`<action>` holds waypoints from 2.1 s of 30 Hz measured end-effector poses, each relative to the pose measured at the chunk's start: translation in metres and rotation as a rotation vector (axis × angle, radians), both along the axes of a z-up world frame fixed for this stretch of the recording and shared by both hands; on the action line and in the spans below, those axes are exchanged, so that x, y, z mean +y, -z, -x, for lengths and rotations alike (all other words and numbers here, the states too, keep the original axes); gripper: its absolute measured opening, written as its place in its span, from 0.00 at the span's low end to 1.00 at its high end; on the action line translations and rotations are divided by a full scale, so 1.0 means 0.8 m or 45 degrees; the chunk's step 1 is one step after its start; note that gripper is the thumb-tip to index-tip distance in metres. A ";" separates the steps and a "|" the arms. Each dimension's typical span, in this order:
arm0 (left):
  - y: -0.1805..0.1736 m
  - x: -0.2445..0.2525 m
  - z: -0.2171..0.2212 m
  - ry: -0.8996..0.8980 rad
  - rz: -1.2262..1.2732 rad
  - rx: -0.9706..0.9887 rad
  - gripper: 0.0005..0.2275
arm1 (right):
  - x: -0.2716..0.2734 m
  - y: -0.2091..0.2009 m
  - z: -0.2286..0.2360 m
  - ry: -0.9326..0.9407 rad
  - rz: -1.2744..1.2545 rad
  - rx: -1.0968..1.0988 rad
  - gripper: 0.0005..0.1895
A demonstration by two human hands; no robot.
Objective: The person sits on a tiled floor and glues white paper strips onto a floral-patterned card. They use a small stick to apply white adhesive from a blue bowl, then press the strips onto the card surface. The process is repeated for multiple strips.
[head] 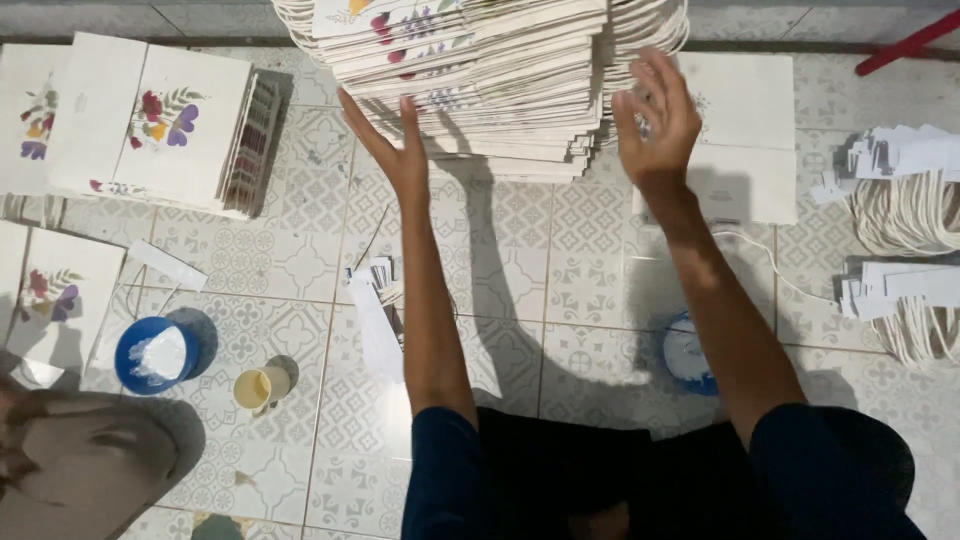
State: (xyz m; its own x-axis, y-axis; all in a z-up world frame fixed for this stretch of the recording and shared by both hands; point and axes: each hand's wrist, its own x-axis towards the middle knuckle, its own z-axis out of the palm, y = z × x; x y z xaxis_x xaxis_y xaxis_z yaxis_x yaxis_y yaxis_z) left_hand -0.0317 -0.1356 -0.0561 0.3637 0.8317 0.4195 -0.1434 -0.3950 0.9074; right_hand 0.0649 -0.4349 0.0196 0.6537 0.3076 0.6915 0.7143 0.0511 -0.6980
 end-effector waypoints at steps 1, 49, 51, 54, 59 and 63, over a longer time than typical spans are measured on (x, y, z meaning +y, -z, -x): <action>0.005 -0.027 0.012 0.009 -0.007 0.005 0.36 | -0.015 0.005 0.017 0.009 -0.007 0.005 0.19; 0.234 -0.439 -0.077 0.456 1.120 0.258 0.21 | -0.444 0.285 -0.072 0.894 -0.450 1.088 0.18; 0.194 -0.437 -0.030 0.635 1.309 0.296 0.21 | -0.467 0.249 -0.056 0.620 -0.412 1.477 0.41; 0.147 -0.447 0.047 0.774 1.285 0.263 0.22 | -0.490 0.195 -0.005 0.290 -0.331 1.549 0.26; 0.121 -0.438 0.172 0.987 1.094 0.372 0.20 | -0.528 0.227 0.037 0.038 0.226 0.927 0.23; 0.085 -0.425 0.265 1.089 0.901 0.361 0.19 | -0.484 0.114 0.129 0.235 0.083 1.402 0.16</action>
State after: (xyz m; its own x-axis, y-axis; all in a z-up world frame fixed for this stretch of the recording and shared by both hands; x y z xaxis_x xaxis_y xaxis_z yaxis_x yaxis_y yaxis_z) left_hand -0.2434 -0.4755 -0.1238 0.9308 0.2832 -0.2311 0.1259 0.3451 0.9301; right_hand -0.0387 -0.8219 -0.0714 0.9387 0.1569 -0.3069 -0.3025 -0.0516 -0.9518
